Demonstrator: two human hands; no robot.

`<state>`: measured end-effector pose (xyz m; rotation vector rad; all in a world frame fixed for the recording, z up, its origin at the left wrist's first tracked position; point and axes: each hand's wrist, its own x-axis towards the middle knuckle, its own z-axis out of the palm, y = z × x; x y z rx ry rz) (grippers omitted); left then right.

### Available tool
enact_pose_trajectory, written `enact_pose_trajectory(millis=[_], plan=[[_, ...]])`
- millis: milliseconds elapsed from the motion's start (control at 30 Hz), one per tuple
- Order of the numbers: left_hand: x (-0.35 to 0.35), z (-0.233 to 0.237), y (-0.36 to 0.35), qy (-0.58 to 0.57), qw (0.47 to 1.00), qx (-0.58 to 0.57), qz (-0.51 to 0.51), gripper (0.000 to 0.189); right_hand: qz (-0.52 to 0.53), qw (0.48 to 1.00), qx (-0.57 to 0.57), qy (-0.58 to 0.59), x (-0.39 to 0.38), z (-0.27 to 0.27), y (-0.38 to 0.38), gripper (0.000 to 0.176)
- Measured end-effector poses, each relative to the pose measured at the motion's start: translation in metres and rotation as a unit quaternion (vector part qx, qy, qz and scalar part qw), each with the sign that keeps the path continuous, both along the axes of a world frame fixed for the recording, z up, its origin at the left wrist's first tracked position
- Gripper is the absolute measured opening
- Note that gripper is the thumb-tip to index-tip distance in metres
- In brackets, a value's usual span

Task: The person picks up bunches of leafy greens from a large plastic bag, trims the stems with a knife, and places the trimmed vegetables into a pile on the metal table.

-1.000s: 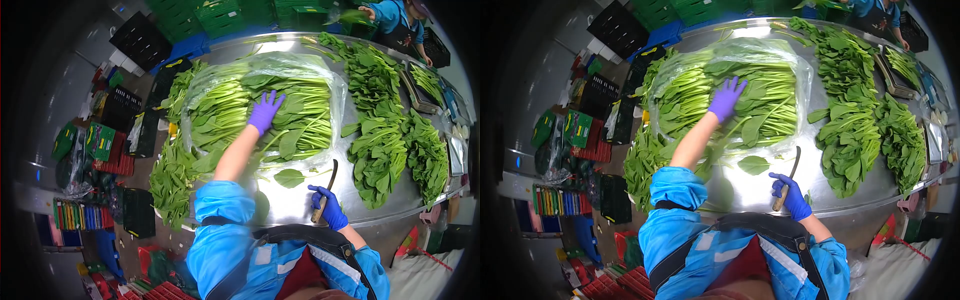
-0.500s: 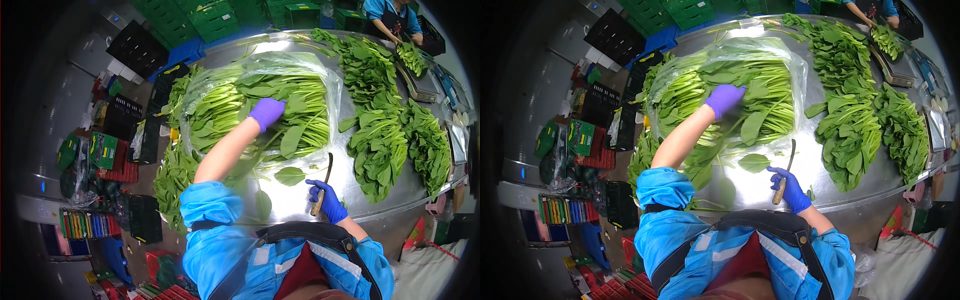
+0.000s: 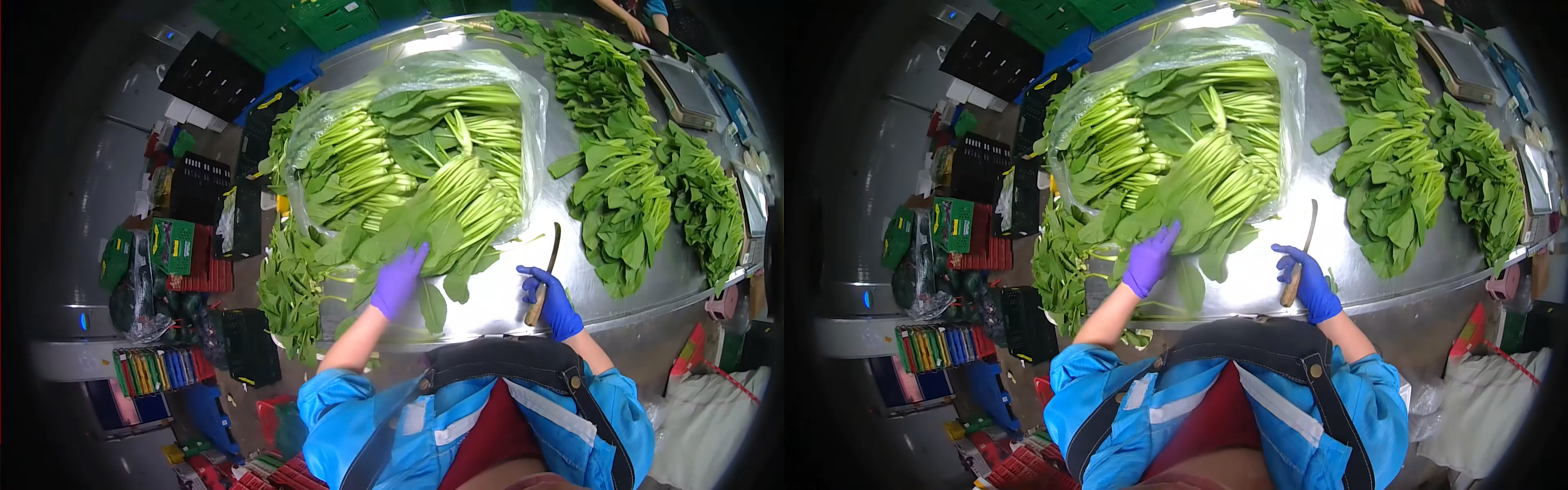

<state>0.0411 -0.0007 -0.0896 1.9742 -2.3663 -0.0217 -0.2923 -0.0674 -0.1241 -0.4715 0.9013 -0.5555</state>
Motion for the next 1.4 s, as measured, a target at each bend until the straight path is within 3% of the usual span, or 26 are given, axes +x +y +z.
enact_pose_trajectory(millis=[67, 100, 167, 233, 300, 367, 600, 667, 700, 767, 833, 900, 967, 1000, 1033, 1133, 1200, 1333, 1400], plan=[[0.004, -0.042, 0.019, 0.03, 0.999, 0.007, 0.033, 0.07, -0.008, 1.0, 0.009, 0.002, -0.004, -0.014, -0.002, 0.039], [-0.001, -0.038, 0.019, 0.03, 0.999, 0.009, 0.033, 0.07, -0.016, 1.0, 0.009, 0.0, -0.003, -0.017, -0.005, 0.039], [-0.02, -0.009, 0.009, -0.024, 0.997, -0.031, 0.073, 0.07, -0.006, 0.999, -0.025, 0.045, 0.001, -0.011, -0.011, 0.038], [-0.042, 0.041, -0.007, -0.018, 0.993, -0.08, 0.087, 0.07, 0.015, 0.989, -0.13, 0.071, 0.001, -0.012, -0.019, 0.037], [-0.053, 0.052, -0.027, -0.014, 0.986, -0.132, 0.101, 0.07, 0.039, 0.982, -0.162, 0.085, 0.001, -0.008, -0.027, 0.039], [-0.069, 0.047, -0.051, 0.23, 0.971, -0.064, -0.014, 0.061, 0.052, 0.977, -0.181, 0.105, 0.007, 0.006, -0.032, 0.036], [-0.116, 0.005, -0.103, 0.165, 0.986, -0.033, 0.022, 0.041, 0.079, 0.959, -0.22, 0.158, 0.012, 0.033, -0.033, 0.033], [-0.107, 0.013, -0.087, 0.317, 0.947, -0.056, -0.007, 0.035, 0.087, 0.947, -0.248, 0.187, 0.003, 0.026, -0.028, 0.031], [-0.103, 0.026, -0.078, 0.316, 0.947, -0.055, -0.009, 0.035, 0.096, 0.933, -0.275, 0.211, 0.0, 0.021, -0.026, 0.029], [-0.101, 0.065, -0.053, 0.476, 0.878, 0.053, -0.013, 0.034, 0.098, 0.918, -0.302, 0.236, -0.003, 0.015, -0.022, 0.029], [-0.106, 0.095, -0.032, 0.538, 0.837, 0.1, -0.006, 0.035, 0.114, 0.879, -0.384, 0.26, -0.004, 0.023, -0.019, 0.029], [-0.111, 0.091, -0.03, 0.536, 0.84, 0.076, -0.024, 0.037, 0.111, 0.888, -0.372, 0.247, 0.0, 0.035, -0.016, 0.029], [-0.112, 0.065, -0.035, 0.492, 0.838, 0.219, 0.09, 0.043, 0.136, 0.81, -0.495, 0.282, 0.007, 0.047, -0.011, 0.031], [-0.113, 0.045, -0.038, 0.538, 0.806, 0.224, 0.102, 0.045, 0.183, 0.775, -0.501, 0.338, 0.009, 0.05, -0.011, 0.034], [-0.116, 0.039, -0.039, 0.537, 0.807, 0.224, 0.098, 0.045, 0.165, 0.765, -0.528, 0.331, 0.01, 0.037, -0.008, 0.037], [-0.122, 0.028, -0.037, 0.541, 0.814, 0.187, 0.102, 0.046, 0.139, 0.752, -0.557, 0.323, 0.013, 0.024, -0.006, 0.039], [-0.123, 0.024, -0.035, 0.545, 0.818, 0.162, 0.089, 0.044, 0.179, 0.737, -0.541, 0.363, 0.017, 0.027, -0.006, 0.039], [-0.116, 0.019, -0.032, 0.567, 0.797, 0.182, 0.095, 0.039, 0.156, 0.736, -0.556, 0.354, 0.013, 0.013, -0.01, 0.036], [-0.104, 0.019, -0.032, 0.658, 0.698, 0.262, 0.103, 0.036, 0.173, 0.708, -0.543, 0.416, 0.001, -0.003, -0.016, 0.033]])
